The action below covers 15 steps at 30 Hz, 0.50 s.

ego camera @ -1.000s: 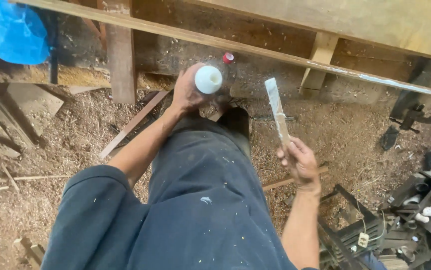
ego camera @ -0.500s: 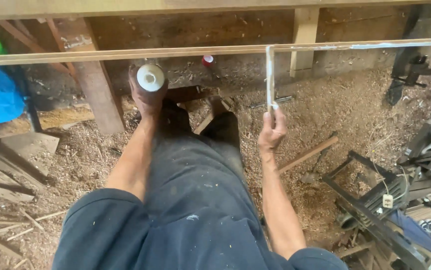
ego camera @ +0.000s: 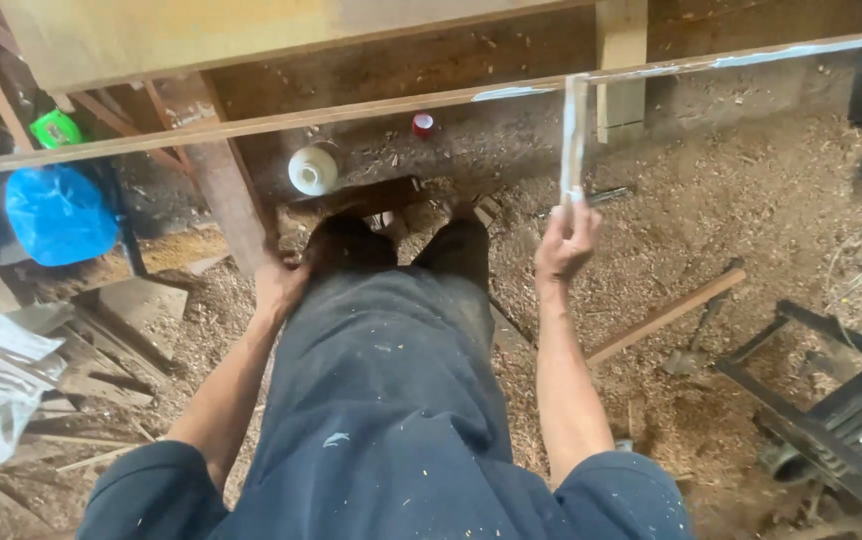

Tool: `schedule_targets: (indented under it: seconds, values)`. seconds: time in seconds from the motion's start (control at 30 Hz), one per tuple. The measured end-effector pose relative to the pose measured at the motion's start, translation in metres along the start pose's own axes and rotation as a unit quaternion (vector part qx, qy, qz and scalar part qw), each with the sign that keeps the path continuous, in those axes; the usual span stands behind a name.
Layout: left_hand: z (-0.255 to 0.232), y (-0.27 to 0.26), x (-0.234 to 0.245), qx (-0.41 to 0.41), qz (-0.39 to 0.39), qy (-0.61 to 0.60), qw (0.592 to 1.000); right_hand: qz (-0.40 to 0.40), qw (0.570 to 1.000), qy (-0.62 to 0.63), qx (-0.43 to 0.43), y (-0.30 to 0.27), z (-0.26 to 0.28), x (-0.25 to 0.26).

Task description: Applying wood glue to thin wooden strips and aligning larger boards in a woodworking shop.

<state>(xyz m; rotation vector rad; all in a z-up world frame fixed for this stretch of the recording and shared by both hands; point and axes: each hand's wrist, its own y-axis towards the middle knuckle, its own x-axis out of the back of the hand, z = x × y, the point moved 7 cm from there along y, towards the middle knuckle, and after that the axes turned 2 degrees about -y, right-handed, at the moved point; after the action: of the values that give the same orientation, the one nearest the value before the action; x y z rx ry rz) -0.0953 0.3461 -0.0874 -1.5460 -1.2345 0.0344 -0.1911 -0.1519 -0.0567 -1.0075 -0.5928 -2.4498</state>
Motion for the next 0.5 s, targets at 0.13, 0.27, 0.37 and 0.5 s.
schedule_targets:
  seconds: [0.13,0.27,0.37,0.5]
  values:
    - [0.069,0.021,0.007,0.043,-0.019,-0.004,0.999,0.079,0.993,0.063,0.067,-0.031,0.025,-0.022]
    - [0.110,0.041,-0.001,0.058,-0.005,0.035,0.998,0.029,0.997,0.016,0.063,0.011,-0.004,-0.005]
    - [0.089,0.040,-0.008,-0.013,0.029,0.062,0.998,-0.016,0.999,0.010,0.027,0.058,-0.023,0.015]
    - [0.080,0.033,-0.006,-0.003,0.039,0.085,0.996,-0.056,0.997,0.001,0.056,0.061,-0.017,0.010]
